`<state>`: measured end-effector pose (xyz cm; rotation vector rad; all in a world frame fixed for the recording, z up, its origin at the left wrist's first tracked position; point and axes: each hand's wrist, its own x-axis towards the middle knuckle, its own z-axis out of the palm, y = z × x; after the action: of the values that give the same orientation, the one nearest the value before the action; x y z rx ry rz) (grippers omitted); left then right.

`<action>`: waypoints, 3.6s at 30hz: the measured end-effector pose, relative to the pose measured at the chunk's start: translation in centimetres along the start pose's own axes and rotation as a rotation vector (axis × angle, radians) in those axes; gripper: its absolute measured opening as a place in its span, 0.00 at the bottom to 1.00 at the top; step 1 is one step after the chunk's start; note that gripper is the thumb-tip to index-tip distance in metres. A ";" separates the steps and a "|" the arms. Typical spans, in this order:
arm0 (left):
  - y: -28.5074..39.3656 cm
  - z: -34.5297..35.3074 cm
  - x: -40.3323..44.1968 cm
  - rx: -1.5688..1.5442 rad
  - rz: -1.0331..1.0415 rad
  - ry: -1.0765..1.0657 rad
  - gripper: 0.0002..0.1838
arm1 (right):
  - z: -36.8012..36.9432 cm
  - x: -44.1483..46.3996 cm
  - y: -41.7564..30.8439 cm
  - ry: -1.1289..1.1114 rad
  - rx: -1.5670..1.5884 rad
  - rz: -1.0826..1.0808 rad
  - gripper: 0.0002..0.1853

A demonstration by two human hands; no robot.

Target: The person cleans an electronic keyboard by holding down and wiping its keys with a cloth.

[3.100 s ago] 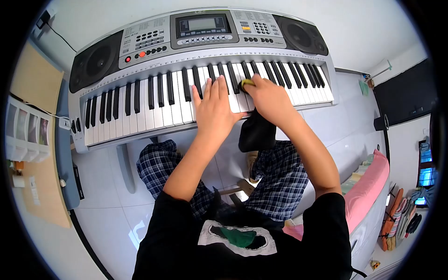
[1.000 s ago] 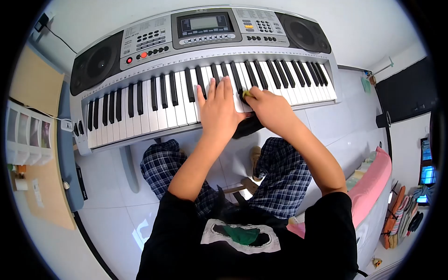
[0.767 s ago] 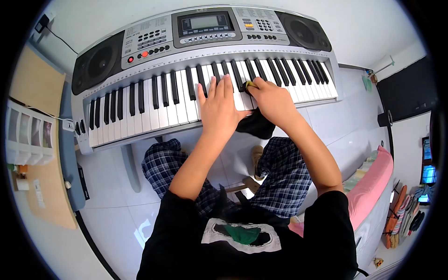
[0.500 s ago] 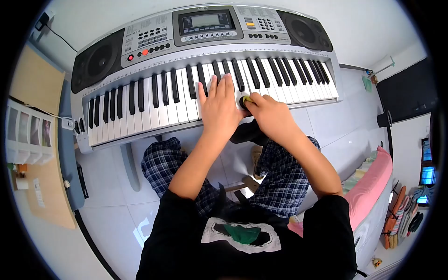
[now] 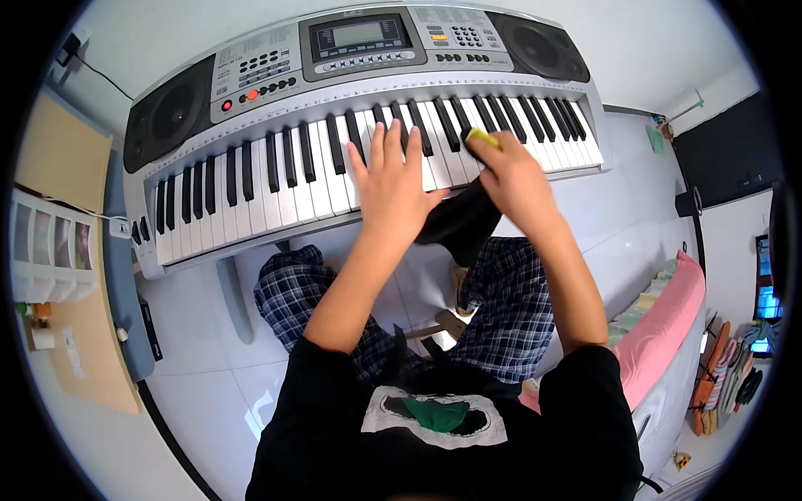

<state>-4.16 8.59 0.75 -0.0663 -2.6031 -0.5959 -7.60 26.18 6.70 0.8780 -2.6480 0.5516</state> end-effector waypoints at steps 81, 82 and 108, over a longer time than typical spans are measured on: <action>0.7 1.6 0.7 -0.008 0.029 -0.018 0.45 | 4.3 6.4 2.4 -0.256 -0.244 -0.124 0.17; 0.7 1.6 0.6 -0.006 0.029 -0.018 0.47 | 4.1 5.5 2.6 -0.270 -0.224 -0.165 0.17; 1.1 1.9 0.6 -0.005 0.019 -0.008 0.47 | 2.3 0.2 0.5 -0.220 -0.215 -0.189 0.12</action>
<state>-5.30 10.31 -0.05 -0.0948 -2.6061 -0.5971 -8.42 25.44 4.59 1.1617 -2.7082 0.1268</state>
